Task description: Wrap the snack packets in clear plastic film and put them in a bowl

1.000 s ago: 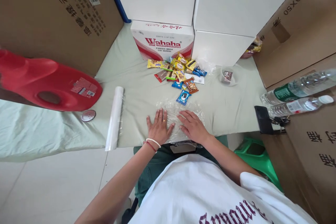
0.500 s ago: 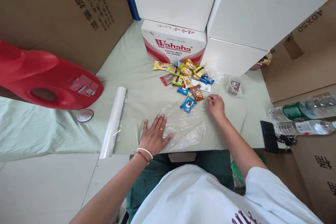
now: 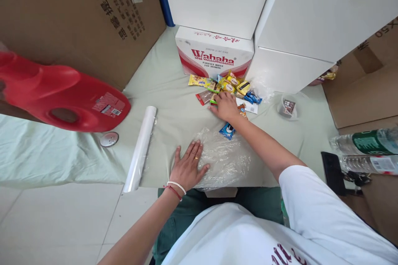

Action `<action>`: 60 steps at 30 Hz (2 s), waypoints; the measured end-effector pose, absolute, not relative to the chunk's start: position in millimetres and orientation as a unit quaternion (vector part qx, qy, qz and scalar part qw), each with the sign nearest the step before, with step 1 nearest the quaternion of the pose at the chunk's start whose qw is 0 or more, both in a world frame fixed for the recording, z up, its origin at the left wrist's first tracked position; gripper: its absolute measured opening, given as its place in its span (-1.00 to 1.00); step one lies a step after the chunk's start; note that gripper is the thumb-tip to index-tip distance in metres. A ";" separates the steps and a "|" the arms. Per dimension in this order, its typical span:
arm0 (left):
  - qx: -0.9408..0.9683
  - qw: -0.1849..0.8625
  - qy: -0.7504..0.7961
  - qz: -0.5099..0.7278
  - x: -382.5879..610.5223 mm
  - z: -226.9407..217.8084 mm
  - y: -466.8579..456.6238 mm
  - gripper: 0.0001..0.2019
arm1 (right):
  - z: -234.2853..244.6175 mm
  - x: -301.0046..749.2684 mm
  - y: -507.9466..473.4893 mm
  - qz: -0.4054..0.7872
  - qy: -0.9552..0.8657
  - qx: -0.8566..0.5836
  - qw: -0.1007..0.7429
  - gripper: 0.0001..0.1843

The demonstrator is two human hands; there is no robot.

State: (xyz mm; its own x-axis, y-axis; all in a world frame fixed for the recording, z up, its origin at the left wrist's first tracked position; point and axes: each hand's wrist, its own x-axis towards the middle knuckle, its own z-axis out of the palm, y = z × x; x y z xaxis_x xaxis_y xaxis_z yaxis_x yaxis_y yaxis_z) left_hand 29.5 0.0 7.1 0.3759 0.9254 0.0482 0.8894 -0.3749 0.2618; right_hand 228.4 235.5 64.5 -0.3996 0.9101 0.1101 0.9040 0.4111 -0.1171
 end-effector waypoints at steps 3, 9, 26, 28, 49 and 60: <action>0.823 0.100 0.552 0.095 29.5 8.3 0.2 -0.25 | 72.2 214.4 249.9 -0.003 -0.828 -0.551 0.101 -0.49; 0.819 0.104 0.555 0.103 30.5 11.4 -0.3 -0.25 | 77.3 196.2 301.0 -0.013 -0.806 -0.588 0.072 -0.54; 0.816 0.115 0.553 0.119 31.0 11.9 0.0 -0.27 | 79.9 208.1 258.9 -0.030 -0.825 -0.565 0.005 -0.50; 0.816 0.112 0.557 0.110 31.0 11.9 -0.2 -0.27 | 92.7 211.6 266.9 -0.019 -0.811 -0.584 0.011 -0.54; 0.798 0.092 0.593 0.057 34.5 3.7 -0.4 0.00 | 41.3 357.6 58.1 0.234 -0.927 -0.271 0.114 -0.50; 0.793 0.081 0.603 0.030 35.2 1.7 1.4 0.03 | 72.2 278.5 46.8 0.177 -0.835 -0.519 -0.041 -0.38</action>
State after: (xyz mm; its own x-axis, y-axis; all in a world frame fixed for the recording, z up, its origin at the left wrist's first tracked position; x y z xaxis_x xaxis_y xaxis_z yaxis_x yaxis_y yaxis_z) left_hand 35.2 1.4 1.7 0.2719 0.9610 -0.0502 0.9514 -0.2606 0.1643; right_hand 278.5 46.8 72.2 -0.4580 0.8523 -0.2525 0.8815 0.3987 -0.2531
